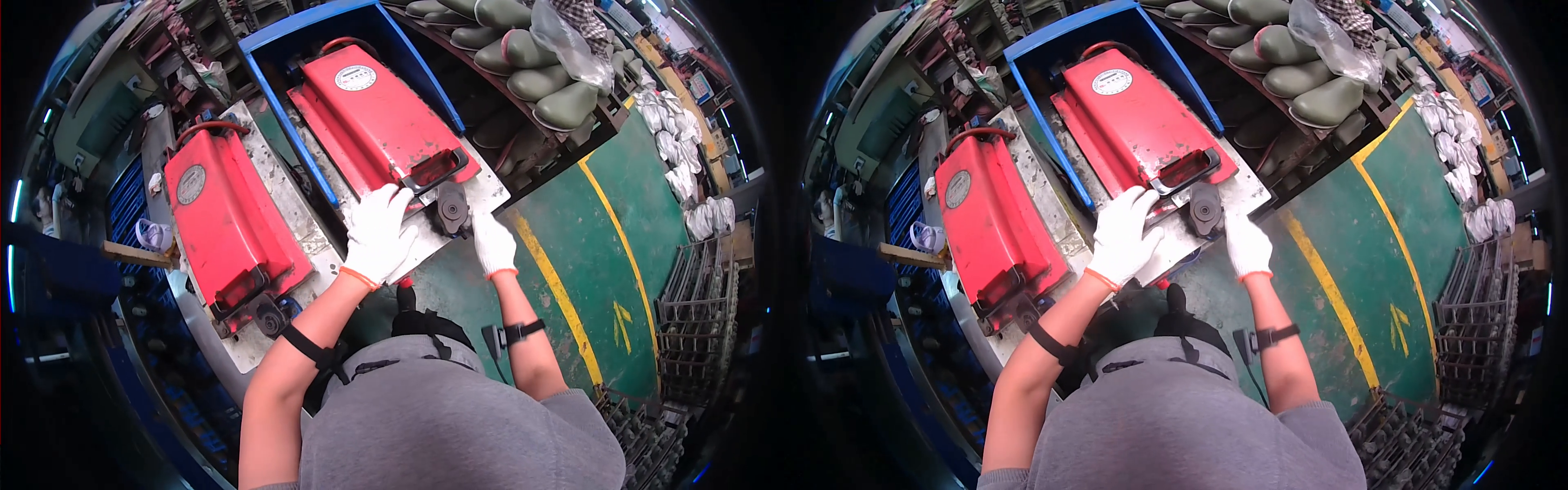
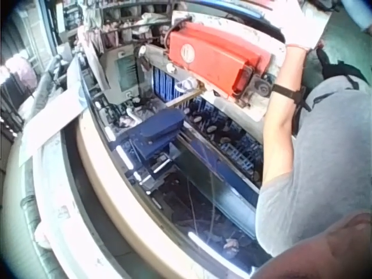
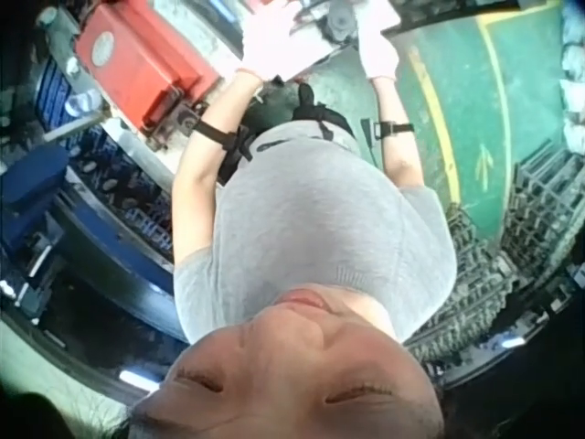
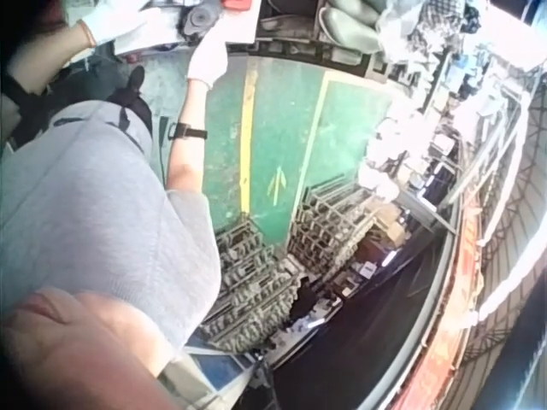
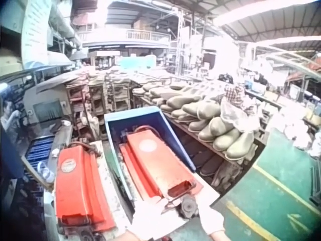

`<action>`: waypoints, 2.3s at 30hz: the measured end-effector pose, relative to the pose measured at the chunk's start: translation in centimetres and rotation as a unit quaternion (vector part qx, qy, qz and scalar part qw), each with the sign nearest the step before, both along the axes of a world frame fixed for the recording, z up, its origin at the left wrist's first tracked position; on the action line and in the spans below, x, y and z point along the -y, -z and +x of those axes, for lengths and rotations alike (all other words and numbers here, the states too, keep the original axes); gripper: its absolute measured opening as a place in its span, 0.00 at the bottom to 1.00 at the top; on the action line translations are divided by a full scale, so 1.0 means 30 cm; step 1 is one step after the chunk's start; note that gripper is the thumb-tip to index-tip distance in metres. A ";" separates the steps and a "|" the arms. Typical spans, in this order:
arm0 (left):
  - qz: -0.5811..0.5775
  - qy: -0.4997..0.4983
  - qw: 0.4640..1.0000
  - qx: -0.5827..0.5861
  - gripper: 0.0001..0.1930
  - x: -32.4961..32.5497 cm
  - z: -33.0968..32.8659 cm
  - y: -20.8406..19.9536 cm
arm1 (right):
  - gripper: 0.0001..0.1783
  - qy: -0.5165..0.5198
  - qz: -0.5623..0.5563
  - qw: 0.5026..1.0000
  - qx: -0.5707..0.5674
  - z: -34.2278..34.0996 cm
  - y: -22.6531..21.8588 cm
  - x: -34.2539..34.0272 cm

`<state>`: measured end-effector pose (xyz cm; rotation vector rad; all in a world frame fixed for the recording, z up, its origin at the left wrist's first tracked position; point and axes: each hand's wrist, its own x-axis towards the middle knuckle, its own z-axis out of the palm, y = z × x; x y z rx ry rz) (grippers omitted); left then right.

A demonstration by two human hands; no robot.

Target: Operating a sole-pressing machine to attach shoe components and inspecting the results.

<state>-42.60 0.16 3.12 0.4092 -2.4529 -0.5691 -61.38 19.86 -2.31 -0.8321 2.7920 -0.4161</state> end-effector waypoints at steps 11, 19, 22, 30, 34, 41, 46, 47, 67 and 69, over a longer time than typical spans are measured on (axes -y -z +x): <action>-0.126 0.066 0.990 -0.002 0.35 0.020 -0.149 -0.119 | 0.33 -0.165 -0.026 0.982 0.088 0.115 -0.141 -0.093; -0.069 -0.038 0.997 0.006 0.34 0.092 -0.168 -0.387 | 0.25 -0.271 -0.109 0.956 -0.003 -0.149 -0.259 0.289; -0.092 -0.111 0.984 0.102 0.33 0.149 -0.171 -0.528 | 0.38 -0.264 0.001 0.964 0.040 -0.235 -0.226 0.525; -0.068 -0.137 0.988 -0.027 0.31 0.374 -0.206 -0.789 | 0.58 -0.266 0.101 0.956 -0.068 -0.168 -0.129 0.798; -0.180 -0.085 0.968 -0.152 0.19 0.419 -0.190 -0.791 | 0.55 -0.309 -0.086 0.947 0.032 -0.339 -0.088 0.805; 0.373 -0.119 0.876 -0.281 0.51 0.312 0.047 -0.444 | 0.35 -0.063 -0.248 0.652 0.714 -0.252 -0.274 0.581; 0.700 -0.124 0.674 -0.201 0.57 0.159 0.390 -0.192 | 0.37 -0.089 -0.261 0.575 0.771 0.031 -0.294 0.464; 0.713 -0.113 0.662 -0.202 0.61 0.115 0.441 -0.187 | 0.39 -0.136 -0.261 0.559 0.775 0.096 -0.323 0.464; 0.548 -0.472 0.360 -0.589 0.17 -0.230 1.589 0.144 | 0.26 -0.668 -0.206 0.709 0.090 1.048 -0.176 0.631; 0.550 -0.514 0.344 -0.562 0.16 -0.208 1.771 0.318 | 0.25 -0.653 -0.167 0.737 0.050 1.047 -0.102 0.597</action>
